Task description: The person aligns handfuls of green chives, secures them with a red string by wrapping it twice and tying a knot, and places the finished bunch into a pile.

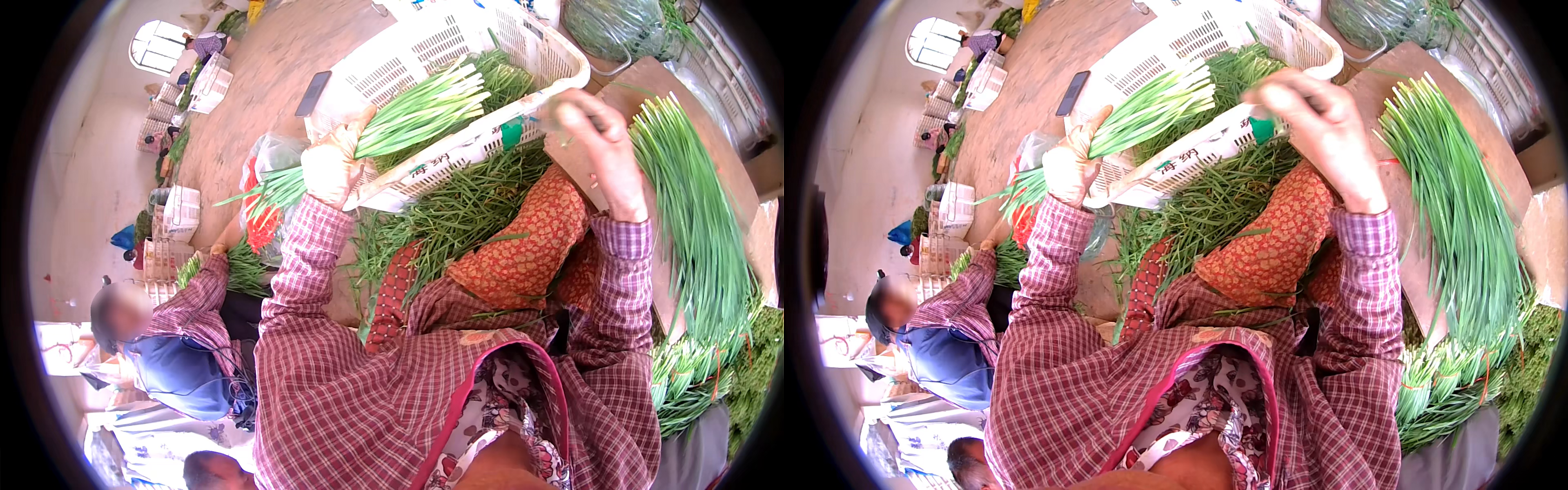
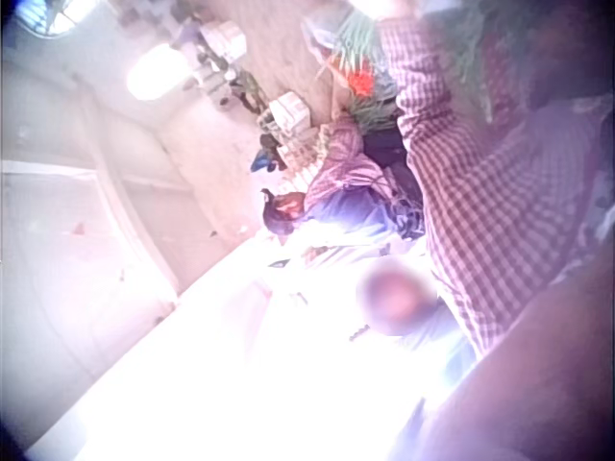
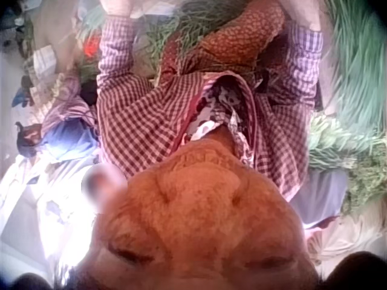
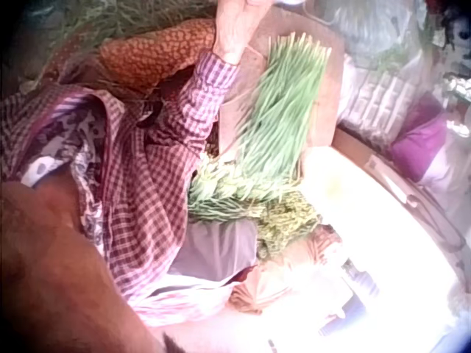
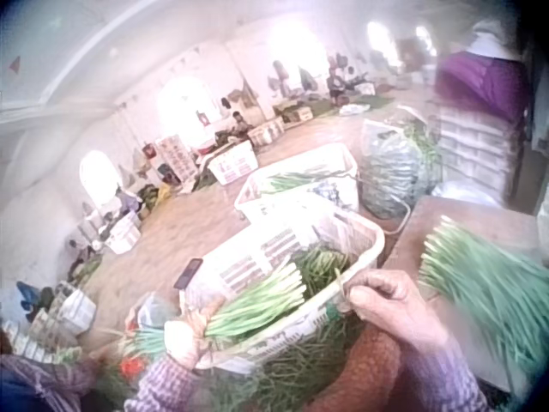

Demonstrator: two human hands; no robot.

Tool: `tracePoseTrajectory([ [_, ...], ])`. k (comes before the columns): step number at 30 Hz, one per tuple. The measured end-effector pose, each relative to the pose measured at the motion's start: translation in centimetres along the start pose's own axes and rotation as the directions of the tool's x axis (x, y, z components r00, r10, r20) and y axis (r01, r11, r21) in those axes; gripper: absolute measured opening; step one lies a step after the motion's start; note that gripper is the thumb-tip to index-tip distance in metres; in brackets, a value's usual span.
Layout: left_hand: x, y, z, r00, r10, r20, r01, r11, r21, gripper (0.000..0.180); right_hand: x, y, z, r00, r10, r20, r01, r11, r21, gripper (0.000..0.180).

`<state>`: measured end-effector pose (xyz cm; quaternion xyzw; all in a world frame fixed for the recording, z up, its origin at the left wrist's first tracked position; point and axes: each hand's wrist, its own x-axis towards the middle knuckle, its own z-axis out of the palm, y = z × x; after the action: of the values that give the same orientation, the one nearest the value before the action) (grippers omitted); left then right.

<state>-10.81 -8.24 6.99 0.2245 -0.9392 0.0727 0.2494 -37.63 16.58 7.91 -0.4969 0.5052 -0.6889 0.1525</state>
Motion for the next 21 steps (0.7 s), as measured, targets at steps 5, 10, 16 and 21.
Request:
tracePoseTrajectory([
  [5, 0.9, 1.6, -1.1, 0.991, 0.120, -0.053, -0.118, 0.992, 0.049, 0.068, 1.4, 0.3, 4.2, 0.930, -0.329, 0.167, 0.334, 0.562, -0.756, 0.018],
  [10, 1.2, 2.6, -1.3, 0.987, 0.156, -0.028, -0.151, 0.980, 0.127, 0.073, 1.5, 2.3, 5.6, 0.909, -0.376, 0.182, 0.359, 0.482, -0.799, 0.009],
  [16, 0.7, 1.6, -0.2, 0.981, 0.189, -0.038, -0.180, 0.968, 0.172, 0.076, -0.1, 3.0, 4.4, 0.952, -0.304, 0.032, 0.199, 0.538, -0.819, 0.009],
  [21, 0.2, 0.3, -1.7, 0.973, 0.228, -0.026, -0.212, 0.935, 0.285, 0.074, -2.6, 5.5, -0.4, 0.995, -0.045, -0.091, -0.073, 0.307, -0.949, 0.016],
])
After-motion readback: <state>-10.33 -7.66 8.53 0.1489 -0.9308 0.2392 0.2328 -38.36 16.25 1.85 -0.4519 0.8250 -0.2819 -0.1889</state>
